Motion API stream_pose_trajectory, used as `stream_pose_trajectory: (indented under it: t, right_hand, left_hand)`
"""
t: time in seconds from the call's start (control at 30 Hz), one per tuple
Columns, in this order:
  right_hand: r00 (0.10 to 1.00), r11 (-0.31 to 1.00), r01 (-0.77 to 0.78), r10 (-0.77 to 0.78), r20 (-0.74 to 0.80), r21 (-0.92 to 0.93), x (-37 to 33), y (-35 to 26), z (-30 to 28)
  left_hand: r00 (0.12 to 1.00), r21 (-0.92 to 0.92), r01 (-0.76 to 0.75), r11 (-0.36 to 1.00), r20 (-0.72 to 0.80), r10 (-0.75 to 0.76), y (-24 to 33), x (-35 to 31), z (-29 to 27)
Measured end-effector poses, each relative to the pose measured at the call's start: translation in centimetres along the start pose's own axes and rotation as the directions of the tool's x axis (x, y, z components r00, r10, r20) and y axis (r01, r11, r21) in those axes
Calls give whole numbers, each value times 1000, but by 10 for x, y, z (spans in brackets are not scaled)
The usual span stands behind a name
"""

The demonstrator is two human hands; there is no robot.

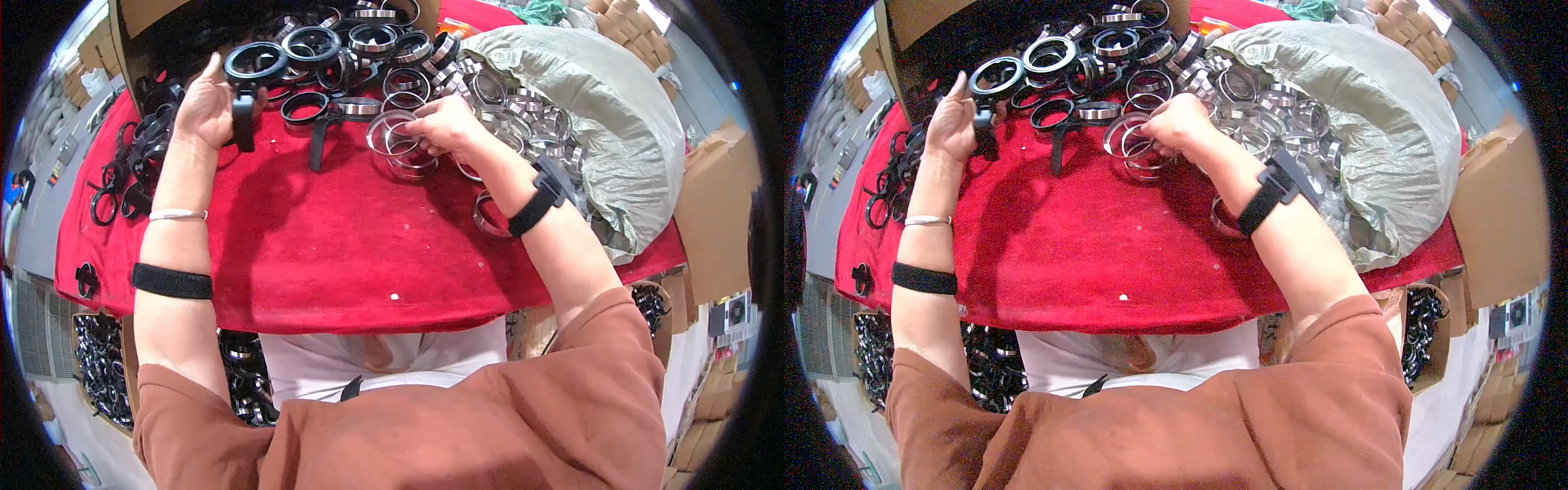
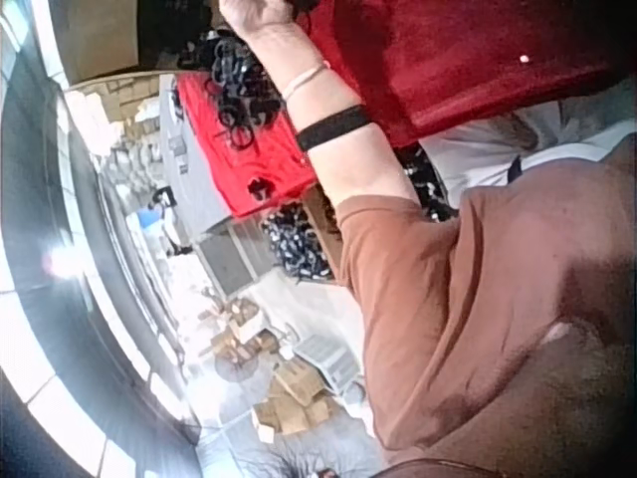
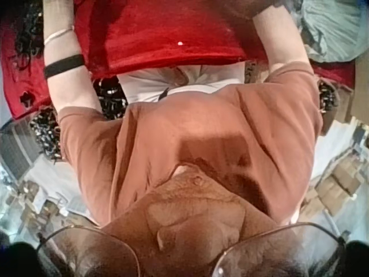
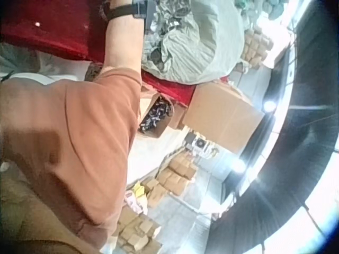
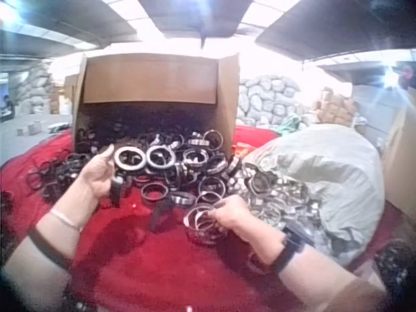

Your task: Fitting silver metal rings onto black plastic circular components on a red-covered work table.

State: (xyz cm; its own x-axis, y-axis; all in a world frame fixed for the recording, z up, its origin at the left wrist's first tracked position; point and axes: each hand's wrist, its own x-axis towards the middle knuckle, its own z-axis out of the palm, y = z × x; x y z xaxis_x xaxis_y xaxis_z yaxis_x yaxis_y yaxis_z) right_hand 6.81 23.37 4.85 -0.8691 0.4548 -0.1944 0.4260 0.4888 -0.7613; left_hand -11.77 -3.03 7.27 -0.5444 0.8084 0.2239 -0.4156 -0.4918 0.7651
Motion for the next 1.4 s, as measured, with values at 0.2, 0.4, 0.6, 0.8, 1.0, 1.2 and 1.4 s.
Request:
stream_pose_trajectory:
  t: [0.2,0.4,0.6,0.8,1.0,1.2,1.4]
  right_hand:
    - [776,811,561,-585,-236,-165,-51,7,9]
    - [481,344,822,-846,229,-454,-101,37,21]
    - [502,519,722,-848,-169,-457,-102,-6,2]
    - [674,588,616,-738,-35,-525,-63,-23,11]
    - [525,372,530,-850,-49,-762,-61,-40,19]
    - [568,578,510,-782,-255,-636,-30,-33,8]
    - [800,716,509,-598,-44,-477,-55,-69,3]
  left_hand:
    - [935,147,53,988,-354,2,-34,-22,10]
    - [986,-88,127,988,-100,-136,-69,-41,52]
    - [981,86,141,986,-144,-128,-82,-57,68]
    - [990,107,133,985,-70,-126,-82,-63,63]
    - [985,-89,-78,993,-163,63,-58,-69,30]
    - [876,-39,-320,947,-392,280,-65,-78,9]
    - [969,-302,-205,931,-199,149,-67,-75,-4]
